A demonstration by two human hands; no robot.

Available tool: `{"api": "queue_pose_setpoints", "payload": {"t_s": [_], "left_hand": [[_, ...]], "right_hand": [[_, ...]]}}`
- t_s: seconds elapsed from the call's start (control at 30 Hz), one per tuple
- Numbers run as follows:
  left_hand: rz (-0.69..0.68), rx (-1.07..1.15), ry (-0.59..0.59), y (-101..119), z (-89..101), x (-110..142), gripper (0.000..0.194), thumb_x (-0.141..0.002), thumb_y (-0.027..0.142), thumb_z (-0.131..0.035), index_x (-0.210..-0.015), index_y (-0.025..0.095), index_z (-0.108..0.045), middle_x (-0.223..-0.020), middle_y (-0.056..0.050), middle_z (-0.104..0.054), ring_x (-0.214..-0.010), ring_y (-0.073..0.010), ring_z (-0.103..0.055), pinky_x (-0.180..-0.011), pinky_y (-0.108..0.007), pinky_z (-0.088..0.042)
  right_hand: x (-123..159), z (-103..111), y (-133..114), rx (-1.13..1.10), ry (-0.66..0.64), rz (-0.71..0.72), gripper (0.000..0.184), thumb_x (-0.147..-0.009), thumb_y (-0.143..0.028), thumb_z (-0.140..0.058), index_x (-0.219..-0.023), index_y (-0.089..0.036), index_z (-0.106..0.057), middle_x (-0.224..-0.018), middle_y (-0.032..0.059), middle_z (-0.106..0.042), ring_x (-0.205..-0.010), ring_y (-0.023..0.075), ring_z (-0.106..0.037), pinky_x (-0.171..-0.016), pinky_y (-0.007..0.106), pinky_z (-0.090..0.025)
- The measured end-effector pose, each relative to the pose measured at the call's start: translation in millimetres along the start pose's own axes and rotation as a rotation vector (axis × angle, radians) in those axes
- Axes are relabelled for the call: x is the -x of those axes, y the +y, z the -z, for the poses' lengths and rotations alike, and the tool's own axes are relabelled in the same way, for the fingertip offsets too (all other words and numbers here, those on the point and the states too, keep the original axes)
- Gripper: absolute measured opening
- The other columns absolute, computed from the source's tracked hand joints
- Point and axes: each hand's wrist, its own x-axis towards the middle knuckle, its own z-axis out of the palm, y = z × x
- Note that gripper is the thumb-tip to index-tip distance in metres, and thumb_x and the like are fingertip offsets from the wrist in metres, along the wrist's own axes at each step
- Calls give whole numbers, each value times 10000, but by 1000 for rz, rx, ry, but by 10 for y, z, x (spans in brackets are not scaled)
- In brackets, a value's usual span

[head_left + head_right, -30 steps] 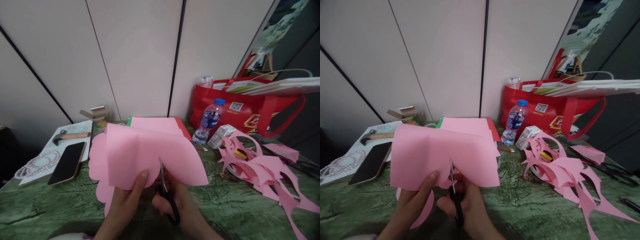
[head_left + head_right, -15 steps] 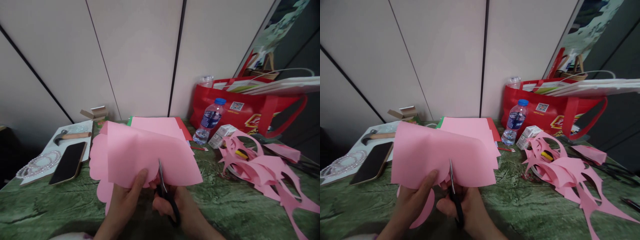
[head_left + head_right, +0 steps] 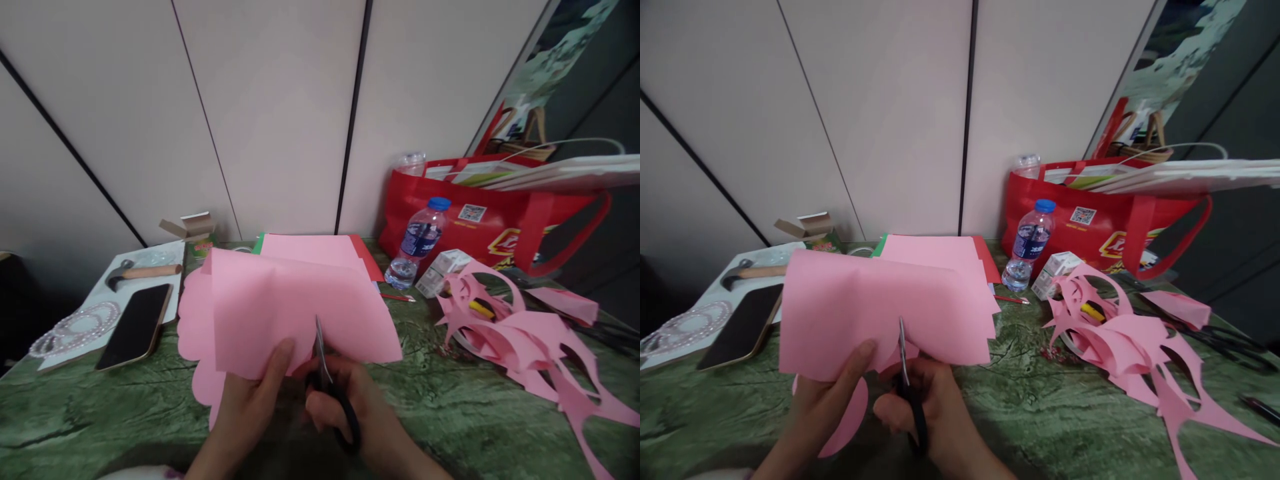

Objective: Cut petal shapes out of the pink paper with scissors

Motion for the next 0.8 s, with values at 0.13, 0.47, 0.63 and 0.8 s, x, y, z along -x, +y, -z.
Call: {"api": "queue_pose_setpoints", "payload": {"t_s": [0.13, 0.47, 0.63, 0.8], "left_hand": [[24, -30, -5, 23, -9, 11, 230, -783, 372, -520, -718, 188, -642, -667, -19, -681, -652, -176, -629, -605, -258, -505], [41, -67, 41, -16, -14, 3, 302, -737, 398, -571, -878, 137, -624, -875, -95, -696, -825, -220, -639, -734, -317, -513], [12, -45, 28, 63, -12, -16, 218, -722, 359, -596, -698, 148, -648, -635, -33, -695, -595, -177, -642, -523, -239, -509], [-52, -67, 26, 90, -11, -27, 238, -714, 309, -606, -532, 157, -611, -475, 9, -634, -437, -136, -580, -392, -197, -444]], "right_hand": [[8, -1, -38, -5, -22, 14, 306, -661, -389, -644, -818, -143, -553, -504, -59, -472, -475, 101, -439, -473, 229, -336], [-60, 76, 3, 36, 46, 119, 288, -593, -328, -760, -727, -144, -582, -601, -39, -472, -529, 96, -385, -495, 220, -308], [-57, 75, 2, 30, 38, 113, 298, -609, -333, -755, -764, -142, -588, -616, -38, -467, -539, 97, -370, -511, 225, -300], [-63, 66, -21, 10, 32, 128, 305, -610, -382, -741, -728, -158, -572, -615, -42, -449, -534, 98, -353, -499, 226, -280]]}}
